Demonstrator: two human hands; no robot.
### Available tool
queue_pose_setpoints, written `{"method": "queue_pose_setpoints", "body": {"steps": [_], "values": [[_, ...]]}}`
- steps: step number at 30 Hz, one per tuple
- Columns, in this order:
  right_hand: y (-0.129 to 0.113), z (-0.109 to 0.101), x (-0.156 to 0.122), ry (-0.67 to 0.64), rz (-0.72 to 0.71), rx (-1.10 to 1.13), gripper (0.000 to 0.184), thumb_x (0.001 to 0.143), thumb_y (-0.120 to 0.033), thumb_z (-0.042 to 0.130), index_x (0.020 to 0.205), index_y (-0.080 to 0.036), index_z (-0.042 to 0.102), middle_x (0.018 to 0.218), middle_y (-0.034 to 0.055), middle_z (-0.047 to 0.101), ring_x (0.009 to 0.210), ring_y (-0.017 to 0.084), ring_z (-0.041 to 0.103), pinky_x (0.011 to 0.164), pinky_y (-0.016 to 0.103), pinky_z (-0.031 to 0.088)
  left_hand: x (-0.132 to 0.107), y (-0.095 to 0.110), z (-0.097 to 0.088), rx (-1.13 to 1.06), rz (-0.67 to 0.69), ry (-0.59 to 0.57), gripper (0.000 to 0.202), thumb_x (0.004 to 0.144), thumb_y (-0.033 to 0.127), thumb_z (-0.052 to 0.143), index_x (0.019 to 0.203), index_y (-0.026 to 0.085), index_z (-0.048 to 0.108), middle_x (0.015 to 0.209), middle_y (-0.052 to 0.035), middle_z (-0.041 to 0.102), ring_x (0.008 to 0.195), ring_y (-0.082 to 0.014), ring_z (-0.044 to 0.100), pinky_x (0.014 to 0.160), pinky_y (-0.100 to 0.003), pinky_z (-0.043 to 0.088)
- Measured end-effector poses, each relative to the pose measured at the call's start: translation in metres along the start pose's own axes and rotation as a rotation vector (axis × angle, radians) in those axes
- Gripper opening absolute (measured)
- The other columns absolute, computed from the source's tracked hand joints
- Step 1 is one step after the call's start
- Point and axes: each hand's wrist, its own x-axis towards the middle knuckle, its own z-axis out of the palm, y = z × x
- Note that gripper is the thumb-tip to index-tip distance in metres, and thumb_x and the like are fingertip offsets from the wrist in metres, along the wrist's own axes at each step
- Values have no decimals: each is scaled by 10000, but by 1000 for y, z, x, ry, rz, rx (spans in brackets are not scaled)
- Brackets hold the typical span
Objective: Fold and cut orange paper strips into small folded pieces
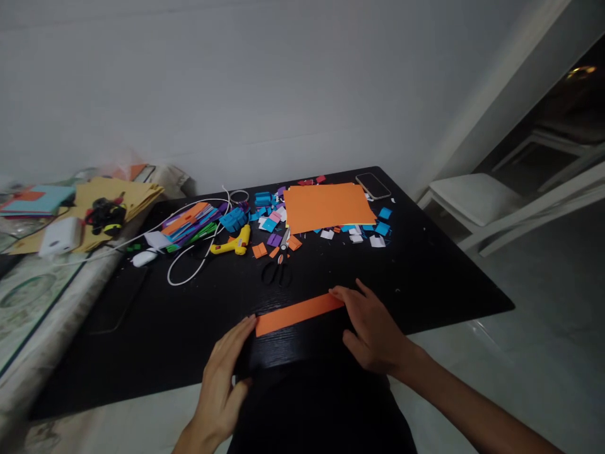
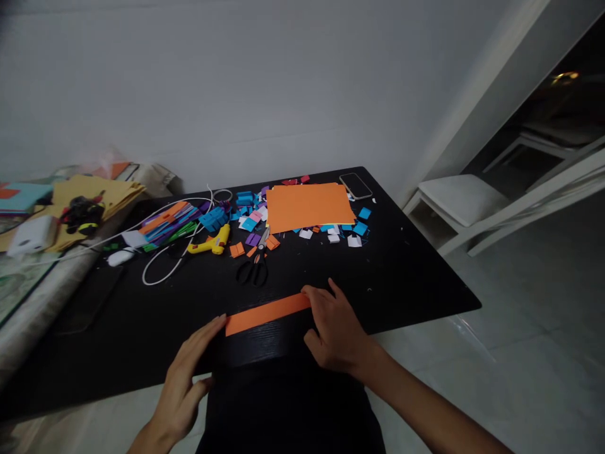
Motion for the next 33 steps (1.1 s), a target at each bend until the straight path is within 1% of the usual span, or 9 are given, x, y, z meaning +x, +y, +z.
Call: {"method": "queue_pose_setpoints", "body": {"steps": [2, 5, 8, 13, 16, 18, 22, 25, 33], "values": [[-2, -1, 0, -7, 15, -5, 682, 789, -173, 557, 1448, -27, 460, 1382, 271, 653, 1313, 359, 636, 1243, 684, 283, 2, 3, 0, 21, 10, 8, 693, 878, 288, 522, 1568, 265, 457, 1587, -94, 548, 1430, -378, 536, 1133, -576, 485], [-2, -2, 1, -16, 30, -14, 653, 933, -345, 602, 1495, -59, 433, 1434, 264, 625, 1358, 373, 606, 1239, 698, 292, 4, 9, -1, 80, -11, 13, 600, 941, 394, 580, 1520, 267, 489, 1554, -118, 572, 1389, -379, 572, 1084, -570, 521], [5, -3, 3, -32, 50, -10, 635, 974, -459, 637, 1490, -119, 489, 1502, 226, 584, 1412, 373, 557, 1211, 664, 382, 8, 13, 2, 155, -57, 26, 501, 965, 421, 609, 1435, 260, 545, 1488, -131, 617, 1318, -366, 624, 1026, -556, 556], [27, -4, 11, -137, 13, -16, 525, 958, -232, 707, 1464, -199, 575, 1526, 130, 597, 1433, 327, 536, 1180, 570, 470, 30, 18, 13, 281, -55, 54, 293, 1008, 307, 563, 1275, 200, 619, 1367, -156, 657, 1215, -337, 657, 990, -530, 564], [35, -6, 21, -168, -27, -31, 422, 973, -202, 699, 1390, -174, 641, 1391, 116, 702, 1347, 326, 594, 1145, 565, 495, 57, 28, 16, 293, 29, -77, 286, 1024, 270, 534, 1274, 163, 622, 1324, -167, 660, 1181, -317, 657, 994, -505, 559], [37, -8, 28, -171, -50, -27, 335, 978, -169, 687, 1313, -164, 689, 1313, 109, 740, 1268, 306, 634, 1103, 522, 528, 79, 40, 17, 302, 83, -242, 271, 1033, 256, 518, 1254, 143, 629, 1311, -172, 660, 1143, -301, 665, 981, -481, 563], [38, -15, 40, -193, -102, -13, 223, 997, -87, 613, 1164, -162, 741, 1165, 93, 771, 1110, 255, 682, 1000, 439, 568, 124, 63, 20, 310, 161, -387, 281, 997, 332, 617, 1216, 160, 652, 1152, -131, 707, 1059, -309, 679, 926, -478, 574], [40, -21, 45, -238, -104, 26, 206, 965, -130, 687, 1158, -182, 737, 1175, 88, 762, 1119, 254, 673, 1001, 428, 552, 149, 73, 26, 334, 205, -498, 313, 907, 396, 750, 1090, 153, 678, 1058, -122, 706, 997, -336, 687, 868, -482, 572], [40, -37, 63, -400, -21, 70, 310, 911, -113, 727, 1210, -193, 732, 1194, 95, 740, 1104, 248, 657, 970, 402, 506, 178, 77, 39, 336, 146, -695, 335, 903, 418, 752, 1073, 144, 662, 985, -100, 767, 841, -292, 762, 663, -354, 558]]}}
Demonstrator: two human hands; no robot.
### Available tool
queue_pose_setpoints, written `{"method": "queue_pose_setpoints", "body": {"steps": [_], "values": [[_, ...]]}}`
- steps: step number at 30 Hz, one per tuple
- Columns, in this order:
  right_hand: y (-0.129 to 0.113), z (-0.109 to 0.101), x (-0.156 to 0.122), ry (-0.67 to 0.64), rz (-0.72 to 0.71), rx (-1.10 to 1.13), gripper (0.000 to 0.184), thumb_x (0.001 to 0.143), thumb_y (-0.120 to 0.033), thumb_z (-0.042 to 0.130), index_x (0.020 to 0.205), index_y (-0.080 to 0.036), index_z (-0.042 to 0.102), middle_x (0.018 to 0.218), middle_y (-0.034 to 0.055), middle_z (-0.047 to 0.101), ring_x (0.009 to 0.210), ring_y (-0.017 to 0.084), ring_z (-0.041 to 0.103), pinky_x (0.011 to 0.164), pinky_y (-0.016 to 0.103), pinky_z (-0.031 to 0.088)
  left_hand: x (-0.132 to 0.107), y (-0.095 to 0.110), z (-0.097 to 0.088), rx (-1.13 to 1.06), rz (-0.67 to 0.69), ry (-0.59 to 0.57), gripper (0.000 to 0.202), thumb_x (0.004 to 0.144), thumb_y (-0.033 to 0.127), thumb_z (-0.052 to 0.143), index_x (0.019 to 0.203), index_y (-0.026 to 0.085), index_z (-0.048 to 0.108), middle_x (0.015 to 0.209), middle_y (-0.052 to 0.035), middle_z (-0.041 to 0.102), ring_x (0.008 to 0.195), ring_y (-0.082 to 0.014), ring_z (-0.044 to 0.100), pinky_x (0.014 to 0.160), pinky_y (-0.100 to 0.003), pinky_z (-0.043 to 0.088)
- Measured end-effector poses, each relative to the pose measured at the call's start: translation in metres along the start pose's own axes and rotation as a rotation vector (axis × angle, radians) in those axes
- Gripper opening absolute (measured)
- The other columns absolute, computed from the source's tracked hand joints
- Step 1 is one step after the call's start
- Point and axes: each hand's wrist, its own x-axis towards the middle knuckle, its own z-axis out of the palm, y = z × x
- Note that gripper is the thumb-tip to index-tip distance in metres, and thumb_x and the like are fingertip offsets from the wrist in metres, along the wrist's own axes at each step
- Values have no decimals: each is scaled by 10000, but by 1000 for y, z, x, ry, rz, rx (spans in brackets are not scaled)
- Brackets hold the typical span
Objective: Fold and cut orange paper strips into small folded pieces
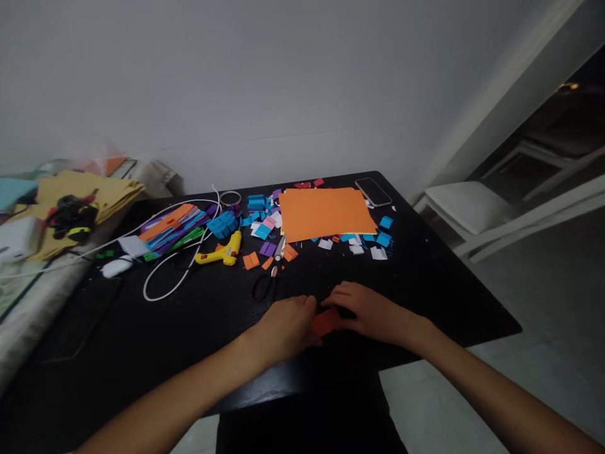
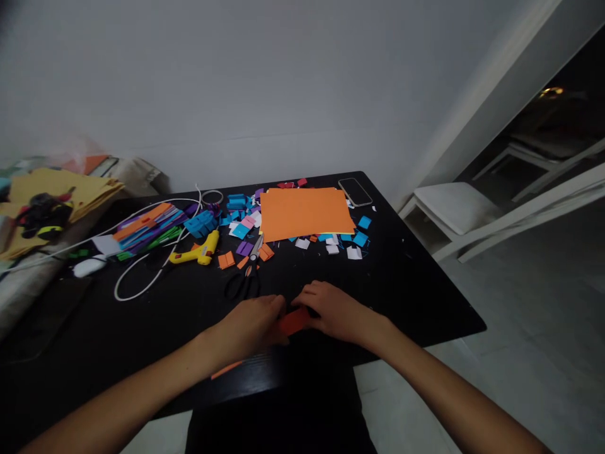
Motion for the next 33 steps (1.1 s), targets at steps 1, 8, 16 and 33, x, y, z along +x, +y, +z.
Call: {"method": "queue_pose_setpoints", "body": {"steps": [1, 8, 16, 33], "values": [[-1, -2, 3, -18, -6, -11, 292, 905, -111, 728, 1187, -190, 740, 1167, 93, 740, 1085, 248, 659, 957, 398, 502, 2, 0, -1, 6, 2, -12, 302, 931, 408, 713, 1064, 140, 671, 984, -110, 770, 829, -297, 767, 653, -358, 558], [-6, -12, 16, -83, 15, -44, 112, 871, -65, 724, 911, -168, 743, 1034, 67, 704, 957, 221, 655, 832, 341, 506, 9, 3, 2, 80, 47, -18, 234, 852, 218, 759, 1056, 123, 697, 1013, -149, 763, 940, -324, 758, 754, -376, 592], [-17, -6, 21, -112, 46, -97, 117, 903, -38, 655, 892, -146, 700, 1035, 93, 697, 901, 217, 664, 773, 332, 515, 6, 0, 11, 119, 32, 32, 250, 816, 159, 782, 1042, 144, 675, 999, -130, 730, 951, -289, 728, 764, -345, 582], [-62, -61, 67, 1, 40, -371, 434, 848, -199, 787, 1265, -145, 677, 1128, 158, 750, 997, 352, 727, 819, 447, 564, 4, 0, 7, 45, 66, -7, 463, 767, 12, 685, 1228, 50, 650, 1097, -213, 754, 960, -357, 748, 791, -430, 587]]}}
